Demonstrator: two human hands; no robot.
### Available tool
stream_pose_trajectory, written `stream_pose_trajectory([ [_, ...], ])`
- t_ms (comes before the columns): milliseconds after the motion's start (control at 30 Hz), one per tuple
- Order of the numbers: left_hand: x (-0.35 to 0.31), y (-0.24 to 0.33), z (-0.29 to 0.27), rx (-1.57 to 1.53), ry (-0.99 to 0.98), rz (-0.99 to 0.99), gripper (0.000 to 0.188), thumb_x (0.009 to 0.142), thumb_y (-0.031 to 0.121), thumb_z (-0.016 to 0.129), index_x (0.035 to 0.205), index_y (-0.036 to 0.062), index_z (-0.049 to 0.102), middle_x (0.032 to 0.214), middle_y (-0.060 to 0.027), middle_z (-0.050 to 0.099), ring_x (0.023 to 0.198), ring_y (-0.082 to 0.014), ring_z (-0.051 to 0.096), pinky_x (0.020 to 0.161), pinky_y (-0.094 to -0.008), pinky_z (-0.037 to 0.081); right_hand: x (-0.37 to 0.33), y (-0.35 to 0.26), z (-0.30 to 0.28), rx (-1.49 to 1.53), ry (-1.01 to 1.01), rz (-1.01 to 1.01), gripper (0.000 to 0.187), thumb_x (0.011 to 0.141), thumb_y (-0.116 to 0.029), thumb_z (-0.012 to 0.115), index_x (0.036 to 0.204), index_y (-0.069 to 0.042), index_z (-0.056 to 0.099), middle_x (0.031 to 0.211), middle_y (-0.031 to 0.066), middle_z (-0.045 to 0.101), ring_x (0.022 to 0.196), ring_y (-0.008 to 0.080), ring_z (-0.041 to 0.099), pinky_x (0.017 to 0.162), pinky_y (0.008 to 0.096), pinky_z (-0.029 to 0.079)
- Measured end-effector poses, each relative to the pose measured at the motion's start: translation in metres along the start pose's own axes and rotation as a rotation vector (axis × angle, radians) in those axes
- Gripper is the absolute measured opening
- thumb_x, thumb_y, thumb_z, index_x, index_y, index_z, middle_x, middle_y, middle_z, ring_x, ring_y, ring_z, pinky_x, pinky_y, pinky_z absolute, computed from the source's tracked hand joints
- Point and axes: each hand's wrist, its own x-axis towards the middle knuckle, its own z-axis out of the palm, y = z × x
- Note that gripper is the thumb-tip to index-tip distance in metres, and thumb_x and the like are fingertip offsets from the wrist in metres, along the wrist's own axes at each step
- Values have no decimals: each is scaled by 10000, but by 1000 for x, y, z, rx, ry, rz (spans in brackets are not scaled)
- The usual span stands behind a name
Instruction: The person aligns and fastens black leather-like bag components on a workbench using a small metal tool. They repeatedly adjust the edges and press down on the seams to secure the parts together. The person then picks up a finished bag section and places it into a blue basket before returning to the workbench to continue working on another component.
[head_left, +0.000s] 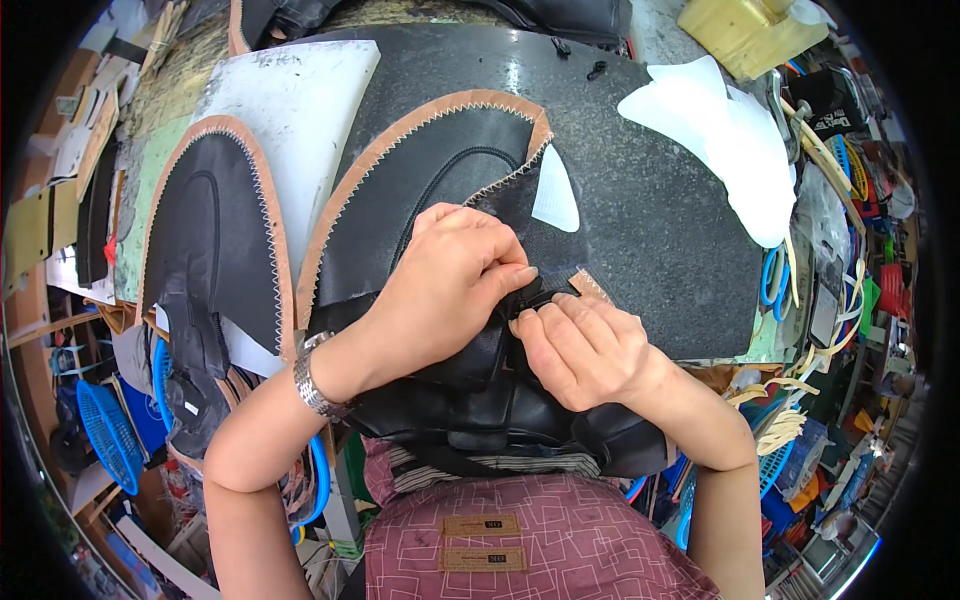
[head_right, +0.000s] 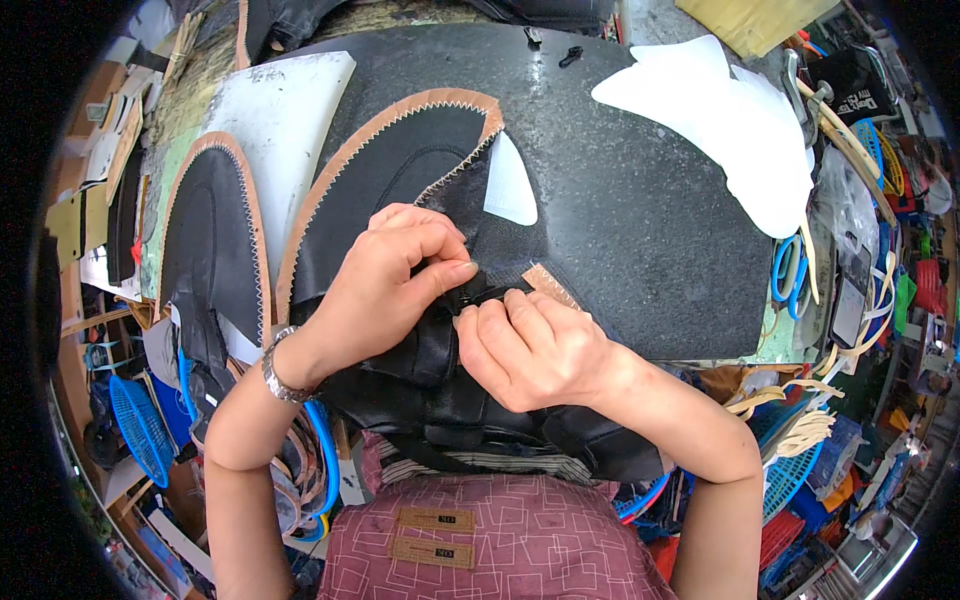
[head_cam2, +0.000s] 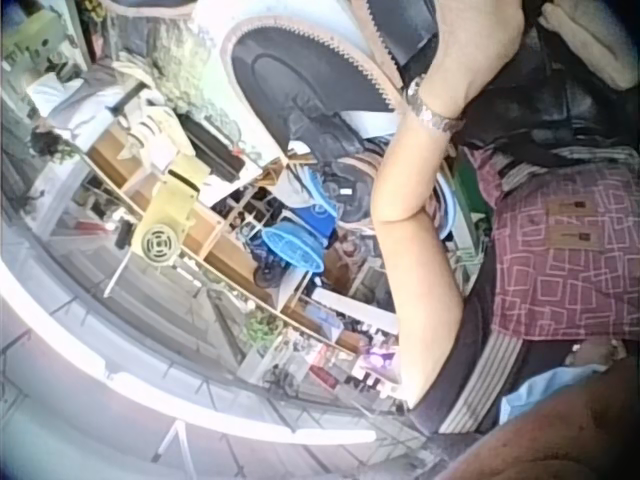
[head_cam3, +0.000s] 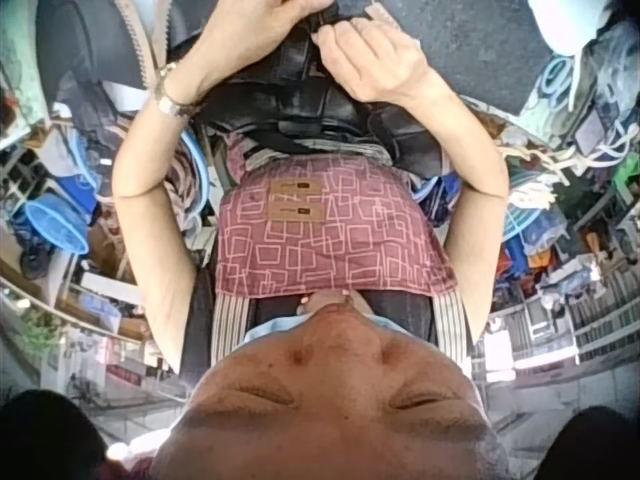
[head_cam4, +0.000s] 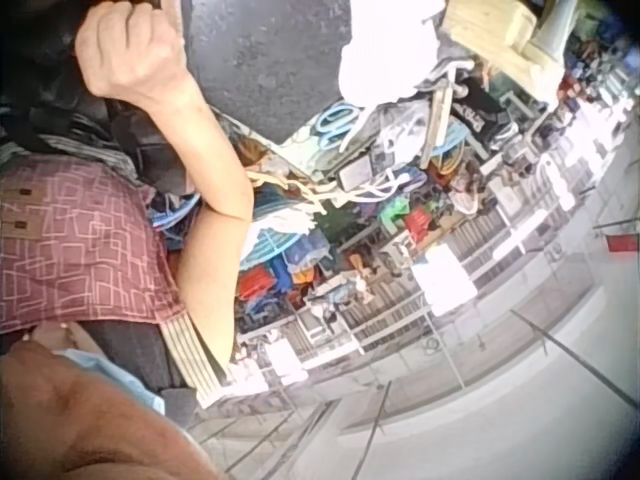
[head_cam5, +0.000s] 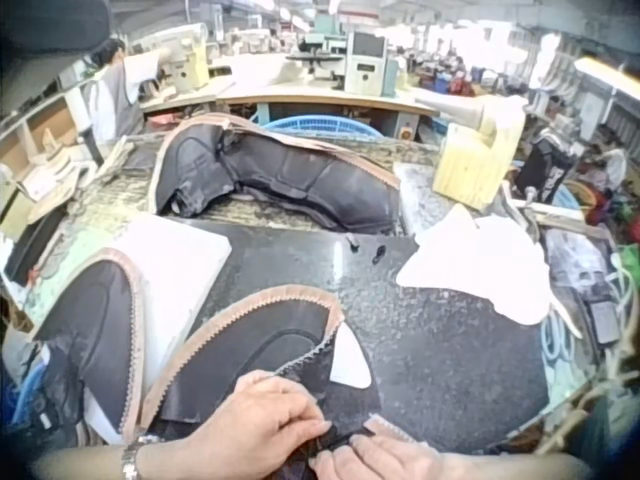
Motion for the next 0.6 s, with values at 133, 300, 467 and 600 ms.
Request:
stream_pose_trajectory([
  [133,2,-1,-6,-58,-92,-27,108,776,114,680,751,30,616,785,-68,611,828,-218,581,891,-340,375,0,2,-1,-2,-2,1,125,729,-115,600,802,-15,603,701,58,567,621,162,591,540,240,485],
  [300,-2,0,-1,-34,-44,-21,125,785,134,678,735,29,631,773,-52,608,810,-198,579,936,-355,342,5,1,-8,-25,-52,70,141,745,-108,591,826,7,603,697,56,571,616,151,602,538,231,488],
  [467,0,1,-1,34,-85,-19,136,778,129,676,715,22,622,779,-50,609,798,-193,580,948,-362,331,5,1,-9,-14,-58,70,132,743,-95,595,825,8,598,692,55,570,608,150,605,522,229,480],
  [600,0,3,2,-2,-69,-51,132,778,108,662,705,19,597,803,-73,610,844,-210,579,956,-377,331,2,3,-4,1,-27,-6,117,723,-87,611,798,1,591,681,59,563,607,164,602,512,235,473],
])
